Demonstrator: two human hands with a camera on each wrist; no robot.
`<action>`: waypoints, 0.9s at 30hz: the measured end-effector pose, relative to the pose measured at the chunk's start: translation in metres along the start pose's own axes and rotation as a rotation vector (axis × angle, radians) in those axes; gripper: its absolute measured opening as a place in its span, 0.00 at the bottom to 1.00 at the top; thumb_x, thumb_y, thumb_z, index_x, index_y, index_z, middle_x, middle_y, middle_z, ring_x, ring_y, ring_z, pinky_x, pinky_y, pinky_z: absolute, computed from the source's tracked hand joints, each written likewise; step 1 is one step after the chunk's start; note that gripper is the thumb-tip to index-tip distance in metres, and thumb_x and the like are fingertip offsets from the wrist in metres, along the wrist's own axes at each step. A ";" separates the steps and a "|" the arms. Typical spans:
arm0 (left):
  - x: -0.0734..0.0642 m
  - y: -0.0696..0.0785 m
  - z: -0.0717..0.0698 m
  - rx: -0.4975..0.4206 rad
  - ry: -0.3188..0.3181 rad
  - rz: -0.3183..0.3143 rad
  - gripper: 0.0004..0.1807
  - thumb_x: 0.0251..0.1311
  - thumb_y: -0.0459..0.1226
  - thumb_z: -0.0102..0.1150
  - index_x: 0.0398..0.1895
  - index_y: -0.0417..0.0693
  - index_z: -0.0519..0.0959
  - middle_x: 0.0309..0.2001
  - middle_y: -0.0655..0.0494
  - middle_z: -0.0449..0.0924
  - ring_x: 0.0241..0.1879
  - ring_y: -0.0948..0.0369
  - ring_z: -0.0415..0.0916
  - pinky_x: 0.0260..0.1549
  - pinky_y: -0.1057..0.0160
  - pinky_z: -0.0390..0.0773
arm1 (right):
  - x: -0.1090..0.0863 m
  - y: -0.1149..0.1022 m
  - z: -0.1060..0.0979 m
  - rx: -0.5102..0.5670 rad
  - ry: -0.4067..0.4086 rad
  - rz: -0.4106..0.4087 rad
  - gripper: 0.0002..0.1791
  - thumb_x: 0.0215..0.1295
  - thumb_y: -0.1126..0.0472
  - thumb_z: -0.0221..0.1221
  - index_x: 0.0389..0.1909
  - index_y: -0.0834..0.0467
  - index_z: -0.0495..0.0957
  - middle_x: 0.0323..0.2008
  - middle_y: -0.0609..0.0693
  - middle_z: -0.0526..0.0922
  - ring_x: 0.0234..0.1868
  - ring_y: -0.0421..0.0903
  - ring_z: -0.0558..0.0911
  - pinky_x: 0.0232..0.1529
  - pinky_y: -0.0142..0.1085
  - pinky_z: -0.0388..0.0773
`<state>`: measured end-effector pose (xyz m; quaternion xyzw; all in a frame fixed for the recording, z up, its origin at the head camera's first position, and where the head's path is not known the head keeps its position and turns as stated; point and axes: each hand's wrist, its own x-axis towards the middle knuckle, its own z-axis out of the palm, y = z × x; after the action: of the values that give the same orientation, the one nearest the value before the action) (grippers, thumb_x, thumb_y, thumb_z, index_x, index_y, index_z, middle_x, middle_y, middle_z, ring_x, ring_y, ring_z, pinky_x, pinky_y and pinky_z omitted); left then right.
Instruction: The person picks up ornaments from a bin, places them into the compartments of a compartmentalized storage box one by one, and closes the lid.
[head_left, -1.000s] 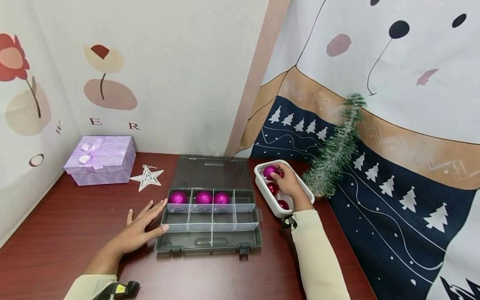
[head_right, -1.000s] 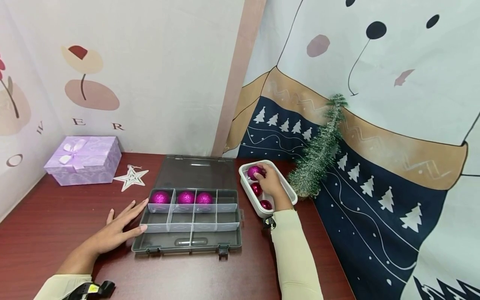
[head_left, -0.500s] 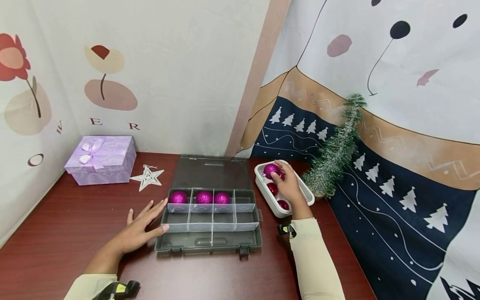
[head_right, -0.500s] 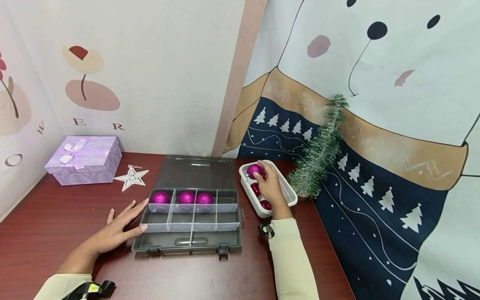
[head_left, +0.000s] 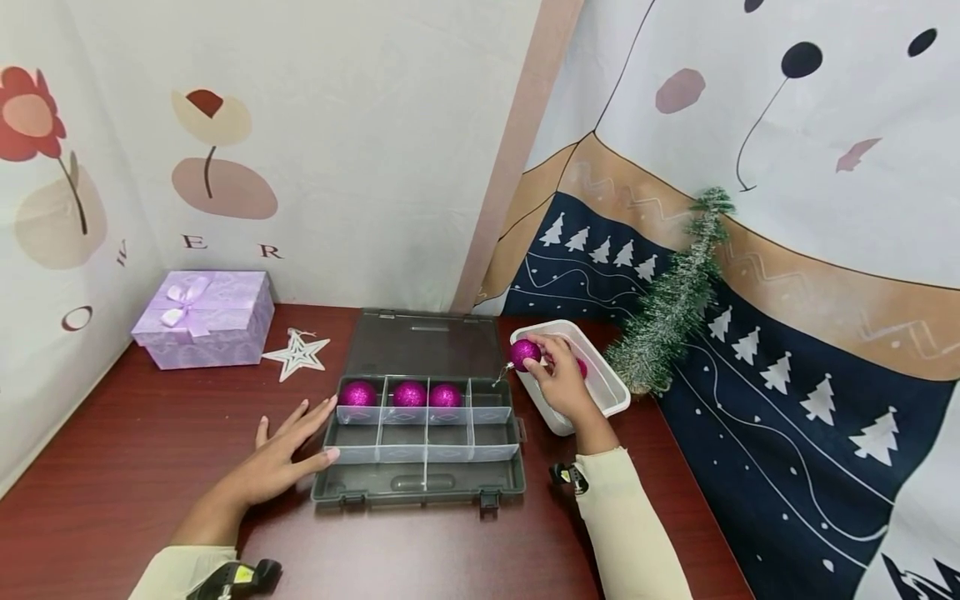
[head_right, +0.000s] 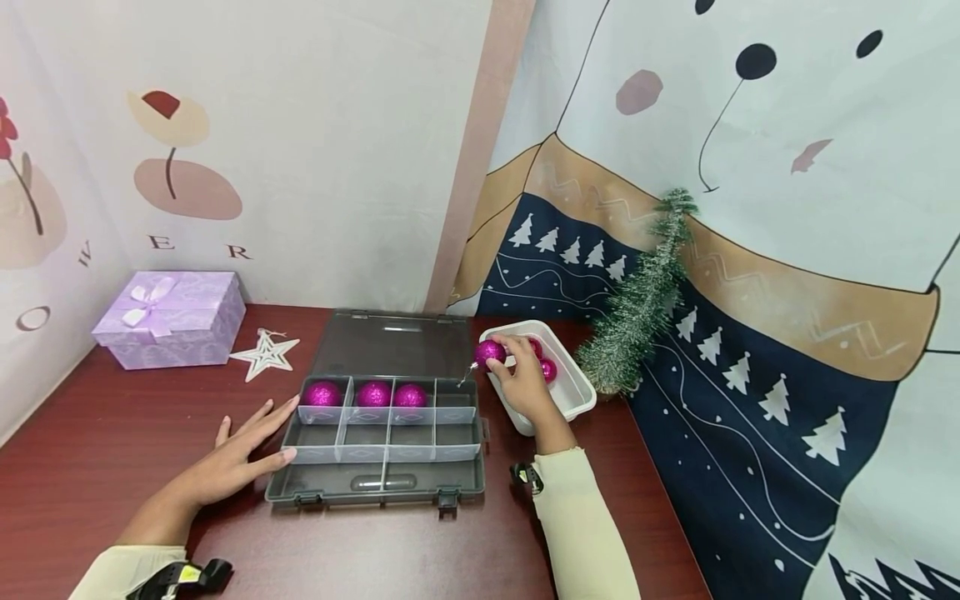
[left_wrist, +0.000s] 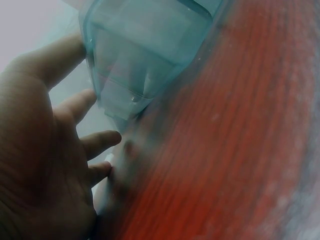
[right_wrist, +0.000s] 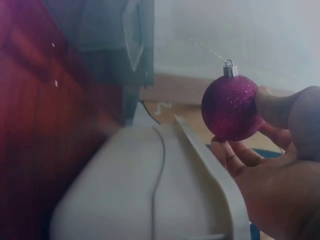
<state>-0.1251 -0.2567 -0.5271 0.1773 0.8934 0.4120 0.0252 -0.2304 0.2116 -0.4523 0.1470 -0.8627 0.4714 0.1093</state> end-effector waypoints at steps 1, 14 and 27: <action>0.000 0.000 0.000 0.000 0.000 0.001 0.46 0.73 0.50 0.65 0.90 0.57 0.55 0.87 0.33 0.55 0.85 0.24 0.41 0.71 0.17 0.12 | -0.001 -0.001 0.001 0.000 -0.011 -0.009 0.25 0.74 0.71 0.65 0.70 0.66 0.78 0.61 0.66 0.79 0.57 0.59 0.77 0.60 0.50 0.84; 0.001 -0.001 0.000 0.004 -0.002 0.004 0.47 0.74 0.50 0.65 0.90 0.56 0.55 0.86 0.33 0.55 0.85 0.24 0.41 0.71 0.17 0.13 | -0.014 -0.006 0.015 -0.043 -0.084 -0.040 0.24 0.72 0.68 0.69 0.68 0.62 0.81 0.63 0.63 0.83 0.55 0.56 0.80 0.53 0.43 0.83; 0.000 0.001 0.000 0.004 0.002 0.005 0.46 0.73 0.49 0.65 0.90 0.55 0.56 0.86 0.32 0.55 0.85 0.23 0.41 0.71 0.16 0.14 | -0.022 -0.009 0.019 -0.099 -0.141 -0.103 0.24 0.69 0.64 0.72 0.65 0.61 0.83 0.61 0.60 0.86 0.59 0.57 0.84 0.63 0.63 0.83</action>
<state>-0.1248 -0.2563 -0.5266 0.1791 0.8937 0.4107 0.0229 -0.2075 0.1939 -0.4627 0.2183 -0.8817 0.4106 0.0797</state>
